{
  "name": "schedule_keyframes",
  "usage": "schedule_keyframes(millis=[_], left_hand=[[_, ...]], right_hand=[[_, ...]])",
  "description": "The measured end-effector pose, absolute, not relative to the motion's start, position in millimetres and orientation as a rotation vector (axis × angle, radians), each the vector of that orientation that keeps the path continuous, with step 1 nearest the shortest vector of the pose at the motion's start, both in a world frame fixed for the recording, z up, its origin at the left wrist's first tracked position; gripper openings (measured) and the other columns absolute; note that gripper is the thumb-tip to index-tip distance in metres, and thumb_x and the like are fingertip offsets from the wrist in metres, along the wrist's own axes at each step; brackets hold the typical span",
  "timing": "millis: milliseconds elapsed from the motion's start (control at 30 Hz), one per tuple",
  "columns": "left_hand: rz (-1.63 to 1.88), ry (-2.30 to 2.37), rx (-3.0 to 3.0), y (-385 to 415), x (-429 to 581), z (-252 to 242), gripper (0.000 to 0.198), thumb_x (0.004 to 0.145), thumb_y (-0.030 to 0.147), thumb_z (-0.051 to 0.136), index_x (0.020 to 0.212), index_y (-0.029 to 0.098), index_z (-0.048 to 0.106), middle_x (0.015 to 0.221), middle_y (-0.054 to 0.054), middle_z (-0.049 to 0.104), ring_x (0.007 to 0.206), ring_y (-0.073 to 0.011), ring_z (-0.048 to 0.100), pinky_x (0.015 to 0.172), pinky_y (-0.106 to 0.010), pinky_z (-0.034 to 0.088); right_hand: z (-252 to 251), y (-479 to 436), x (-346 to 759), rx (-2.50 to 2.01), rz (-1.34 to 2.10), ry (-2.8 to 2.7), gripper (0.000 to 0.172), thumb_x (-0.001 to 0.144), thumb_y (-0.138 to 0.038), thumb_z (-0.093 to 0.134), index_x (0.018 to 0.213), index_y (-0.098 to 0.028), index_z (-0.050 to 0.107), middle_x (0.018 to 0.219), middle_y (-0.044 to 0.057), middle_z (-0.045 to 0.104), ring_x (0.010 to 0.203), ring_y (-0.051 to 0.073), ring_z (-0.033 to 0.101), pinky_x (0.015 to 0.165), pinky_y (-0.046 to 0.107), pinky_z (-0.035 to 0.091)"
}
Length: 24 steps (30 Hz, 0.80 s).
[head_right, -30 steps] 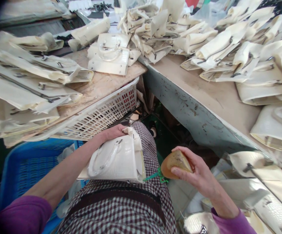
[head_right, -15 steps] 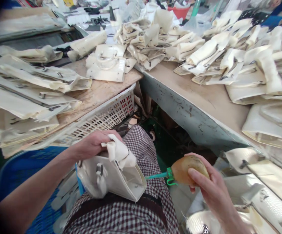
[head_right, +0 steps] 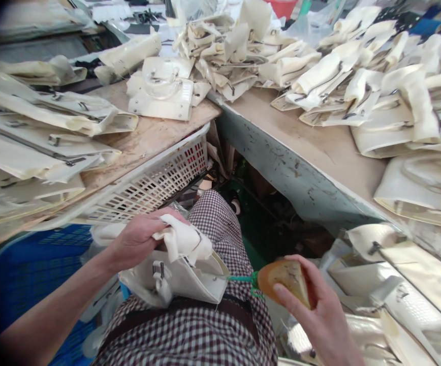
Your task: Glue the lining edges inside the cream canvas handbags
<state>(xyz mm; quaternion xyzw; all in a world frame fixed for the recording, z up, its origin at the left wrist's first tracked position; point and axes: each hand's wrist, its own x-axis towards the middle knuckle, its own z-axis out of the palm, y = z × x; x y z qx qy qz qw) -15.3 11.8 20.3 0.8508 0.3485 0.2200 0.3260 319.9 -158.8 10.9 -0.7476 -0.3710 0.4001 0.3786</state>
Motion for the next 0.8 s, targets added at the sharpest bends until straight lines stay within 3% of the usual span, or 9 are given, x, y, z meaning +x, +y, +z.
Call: schedule_keyframes(millis=[400, 600, 800], left_hand=[[0.769, 0.868, 2.284, -16.0, -23.5, 36.9, 0.029, 0.087, 0.001, 0.050, 0.086, 0.018, 0.074, 0.105, -0.006, 0.078, 0.092, -0.0161, 0.075, 0.082, -0.022, 0.060], [0.799, 0.913, 2.334, -41.9, -31.1, 39.3, 0.025, 0.092, 0.009, 0.054, 0.099, 0.023, 0.074, 0.107, -0.006, 0.079, 0.095, -0.0168, 0.076, 0.086, -0.022, 0.061], [0.847, 0.932, 2.298, -56.0, -35.7, 37.2, 0.025, 0.092, 0.014, 0.059, 0.108, 0.027, 0.072, 0.109, -0.006, 0.079, 0.102, -0.0196, 0.075, 0.091, -0.025, 0.061]], right_hand=[[-4.2, -153.3, 330.1, -1.889, 1.240, -0.942, 0.058, 0.081, -0.059, 0.081, 0.123, -0.024, 0.063, 0.097, 0.005, 0.070, 0.073, 0.027, 0.065, 0.048, 0.028, 0.054], [-3.6, -151.3, 330.8, -1.917, 1.311, -0.889, 0.064, 0.079, -0.064, 0.081, 0.122, -0.021, 0.063, 0.090, 0.004, 0.070, 0.060, 0.021, 0.058, 0.045, 0.027, 0.052], [12.6, -149.7, 313.7, -1.828, 1.353, -0.726, 0.058, 0.077, -0.058, 0.085, 0.118, -0.021, 0.066, 0.084, 0.002, 0.068, 0.058, 0.017, 0.053, 0.041, 0.023, 0.046]])
